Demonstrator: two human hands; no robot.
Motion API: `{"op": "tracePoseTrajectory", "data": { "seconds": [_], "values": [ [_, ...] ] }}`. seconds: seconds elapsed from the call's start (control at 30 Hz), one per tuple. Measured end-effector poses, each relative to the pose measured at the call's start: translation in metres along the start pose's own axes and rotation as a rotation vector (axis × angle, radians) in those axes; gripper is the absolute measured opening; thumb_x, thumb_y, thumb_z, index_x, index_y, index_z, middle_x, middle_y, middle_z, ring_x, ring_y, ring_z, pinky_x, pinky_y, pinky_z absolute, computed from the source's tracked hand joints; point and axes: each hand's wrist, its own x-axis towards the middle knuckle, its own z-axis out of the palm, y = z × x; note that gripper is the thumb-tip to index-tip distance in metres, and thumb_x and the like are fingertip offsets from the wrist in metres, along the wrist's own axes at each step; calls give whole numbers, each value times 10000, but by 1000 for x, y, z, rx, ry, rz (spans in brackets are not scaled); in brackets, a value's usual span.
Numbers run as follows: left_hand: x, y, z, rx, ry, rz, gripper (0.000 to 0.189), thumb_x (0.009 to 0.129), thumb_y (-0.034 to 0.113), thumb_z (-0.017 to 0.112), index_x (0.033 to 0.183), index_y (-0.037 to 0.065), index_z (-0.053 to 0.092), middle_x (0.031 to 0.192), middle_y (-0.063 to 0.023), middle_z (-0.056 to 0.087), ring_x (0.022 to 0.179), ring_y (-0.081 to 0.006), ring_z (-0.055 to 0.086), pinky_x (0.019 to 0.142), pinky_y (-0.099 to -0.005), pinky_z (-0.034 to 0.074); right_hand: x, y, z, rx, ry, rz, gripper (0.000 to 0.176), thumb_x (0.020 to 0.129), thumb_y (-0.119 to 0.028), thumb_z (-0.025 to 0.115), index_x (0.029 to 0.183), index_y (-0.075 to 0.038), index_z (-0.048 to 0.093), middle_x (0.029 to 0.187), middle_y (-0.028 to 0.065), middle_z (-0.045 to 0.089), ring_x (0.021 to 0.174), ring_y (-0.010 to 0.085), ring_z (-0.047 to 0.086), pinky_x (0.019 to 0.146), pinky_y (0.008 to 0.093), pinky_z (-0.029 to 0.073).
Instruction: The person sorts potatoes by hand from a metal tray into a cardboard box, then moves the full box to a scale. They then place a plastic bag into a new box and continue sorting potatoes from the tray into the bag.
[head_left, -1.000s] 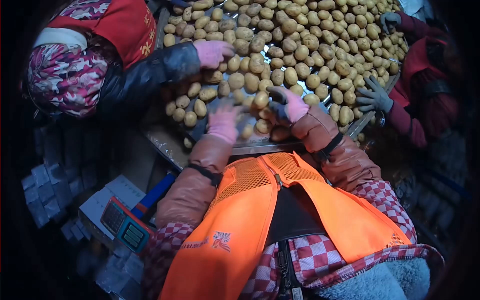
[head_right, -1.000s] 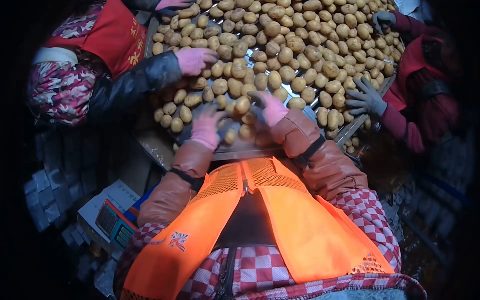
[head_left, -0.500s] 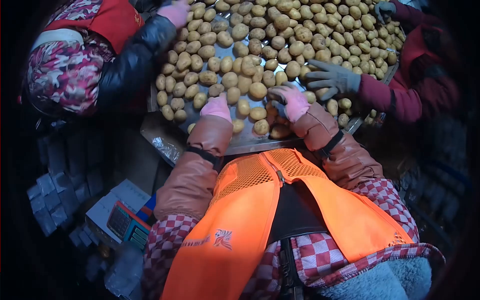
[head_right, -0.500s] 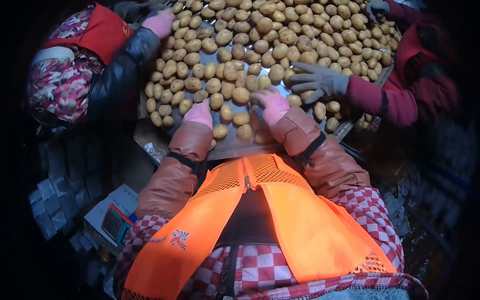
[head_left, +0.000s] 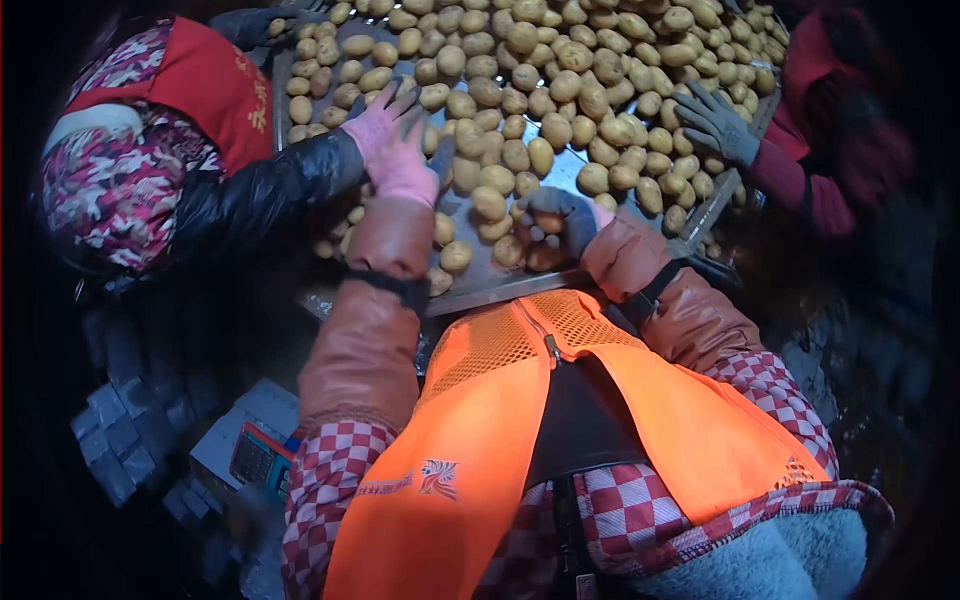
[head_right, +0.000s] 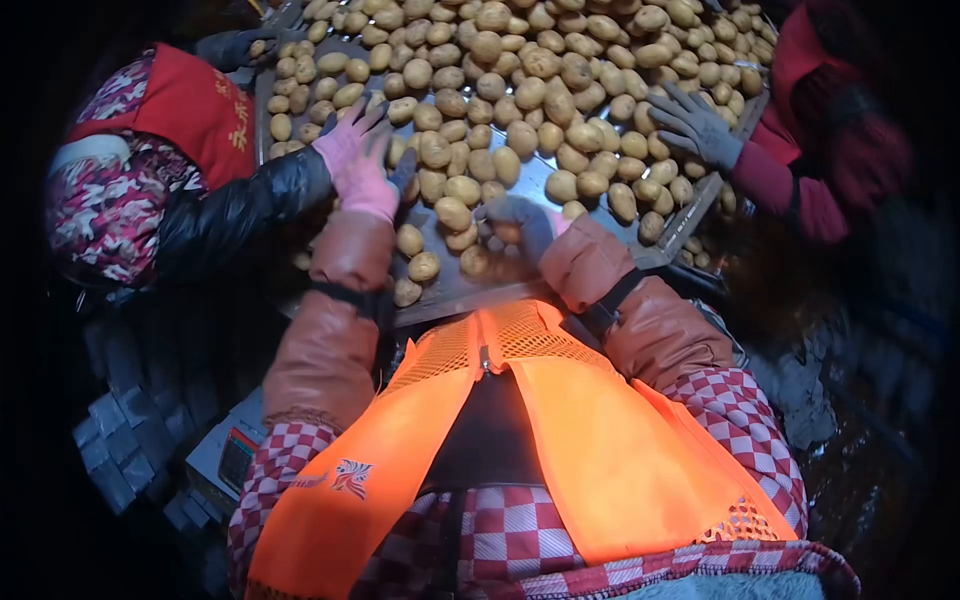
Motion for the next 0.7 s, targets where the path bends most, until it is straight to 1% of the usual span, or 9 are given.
{"op": "tracePoseTrajectory", "data": {
  "seconds": [0.1, 0.17, 0.3, 0.37, 0.4, 0.5, 0.53, 0.67, 0.7],
  "values": [
    [-17, 24, 10, 163, -113, 145, 722, 804, 488, 726, 1386, 115, 516, 1288, -207, 585, 1154, -399, 570, 1001, -481, 459, -25, -10, -43, 413, 382, 273, 244, 988, -262, 552, 1040, -48, 657, 885, 55, 663, 756, 155, 626, 619, 301, 511],
    [-43, 32, 9, -26, -420, 143, 768, 799, 475, 727, 1437, 143, 457, 1284, -195, 578, 1225, -382, 522, 1031, -469, 433, -50, -9, -84, 542, 182, 102, 247, 973, -321, 590, 985, -81, 646, 861, 57, 667, 714, 161, 626, 565, 282, 489],
    [-101, -12, -7, 181, -225, 83, 475, 801, 336, 705, 1260, 234, 639, 1340, -100, 557, 1252, -317, 507, 1036, -482, 406, -121, -26, -116, 433, 657, 120, 338, 944, -424, 614, 1048, -103, 628, 871, 31, 664, 732, 151, 622, 560, 258, 456],
    [-106, -18, -25, 126, -247, -116, 381, 793, 350, 717, 1152, 222, 705, 1353, -94, 550, 1256, -315, 504, 1049, -459, 398, -154, -18, -136, 426, 602, 0, 387, 958, -410, 591, 1198, -107, 596, 906, 20, 664, 732, 133, 612, 560, 248, 451],
    [-110, -20, -25, 217, -200, -141, 362, 801, 311, 706, 1143, 195, 703, 1297, -104, 589, 1210, -340, 536, 1033, -457, 417, -168, -12, -146, 454, 633, 17, 363, 957, -404, 592, 1167, -109, 613, 893, 18, 663, 724, 128, 608, 559, 245, 450],
    [-102, 13, -16, 146, -59, -11, 326, 800, 241, 681, 1116, 163, 705, 1237, -119, 622, 1182, -345, 554, 1034, -447, 423, -206, 3, -164, 336, 827, 145, 321, 948, -409, 601, 1053, -113, 662, 856, 13, 661, 712, 118, 602, 566, 239, 451],
    [-90, 34, -11, -26, 18, 239, 310, 811, 224, 696, 1089, 85, 706, 1029, -159, 688, 1053, -368, 618, 967, -456, 473, -212, 1, -156, 231, 946, 181, 319, 941, -426, 602, 993, -121, 679, 805, 10, 656, 659, 122, 591, 528, 244, 438],
    [-52, 72, 21, 80, -179, 364, 366, 873, 386, 627, 1164, 170, 674, 1327, -124, 571, 1299, -339, 468, 1078, -527, 330, -257, 28, -189, 152, 1082, 464, 277, 977, -369, 550, 976, -112, 652, 704, 1, 610, 533, 124, 535, 446, 257, 386],
    [-46, 58, 28, 177, -163, 330, 400, 879, 446, 612, 1180, 188, 666, 1373, -110, 542, 1338, -333, 430, 1095, -536, 299, -285, 54, -231, 245, 800, 427, 294, 981, -357, 536, 1042, -100, 664, 736, 30, 652, 632, 167, 603, 546, 294, 476]
  ]
}}
